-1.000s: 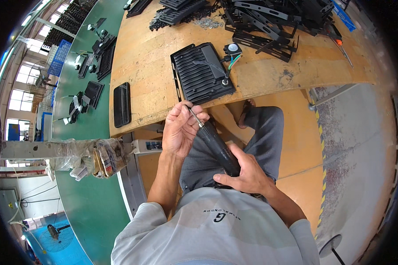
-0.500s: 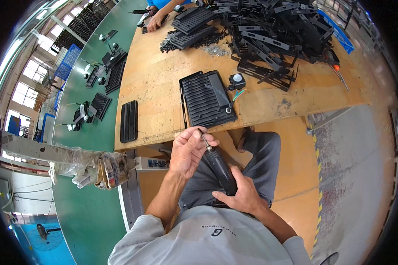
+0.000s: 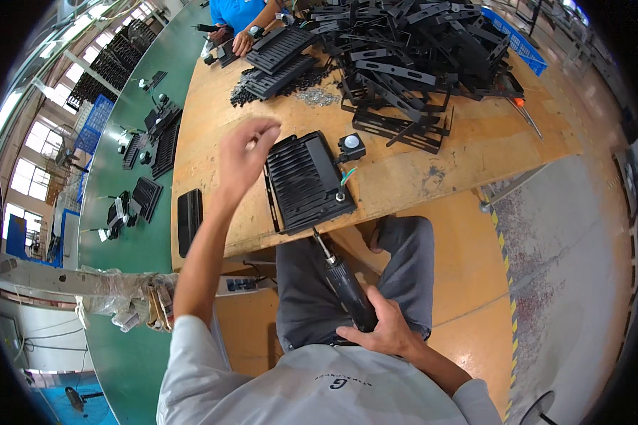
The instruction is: Using an electric screwdriver to secure components onto a plastic casing during factory assembly.
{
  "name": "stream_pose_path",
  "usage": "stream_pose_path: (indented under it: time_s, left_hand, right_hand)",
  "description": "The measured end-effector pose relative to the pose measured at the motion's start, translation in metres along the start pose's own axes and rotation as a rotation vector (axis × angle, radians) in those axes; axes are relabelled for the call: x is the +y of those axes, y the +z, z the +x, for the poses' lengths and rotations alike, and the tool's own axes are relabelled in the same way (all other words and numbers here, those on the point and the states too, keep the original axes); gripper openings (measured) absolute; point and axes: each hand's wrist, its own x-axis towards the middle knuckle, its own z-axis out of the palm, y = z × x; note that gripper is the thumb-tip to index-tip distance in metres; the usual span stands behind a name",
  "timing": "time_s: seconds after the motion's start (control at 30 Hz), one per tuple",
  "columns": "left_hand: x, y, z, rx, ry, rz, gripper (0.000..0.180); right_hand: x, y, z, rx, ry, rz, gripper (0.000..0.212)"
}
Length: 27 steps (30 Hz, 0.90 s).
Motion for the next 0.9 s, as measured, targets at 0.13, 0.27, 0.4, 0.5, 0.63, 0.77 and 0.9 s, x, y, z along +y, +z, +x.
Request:
stream_pose_path:
  time_s: [0.13,0.27,0.4,0.5,0.63,0.77,0.9]
  left_hand:
    - [-0.065,0.051,0.062,-0.157,0.127,0.141,0.015]
    - [-0.097,0.088,0.09,-0.223,0.188,0.215,0.017]
    - [-0.1,0.102,0.099,-0.267,0.154,0.237,0.018]
    - [-0.104,0.106,0.095,-0.245,0.186,0.293,0.016]
    - [-0.111,0.107,0.1,-0.247,0.289,0.342,0.011]
    - [-0.116,0.105,0.105,-0.235,0.405,0.375,0.013]
    - [-0.106,0.083,0.102,0.004,0.347,0.344,0.014]
  right_hand:
    - [-0.001,-0.003,-0.004,-0.046,0.061,-0.035,0.07]
    - [-0.003,-0.004,-0.007,0.0,0.072,0.006,0.071]
    - [-0.005,-0.011,-0.004,-0.017,0.184,0.043,0.07]
    - [0.004,-0.013,-0.002,-0.002,0.131,0.032,0.068]
    - [0.005,-0.016,0.003,-0.029,0.165,0.028,0.067]
    - [0.003,-0.011,-0.001,0.004,0.161,0.04,0.067]
    - [0.003,-0.009,-0.001,-0.014,0.172,0.033,0.066]
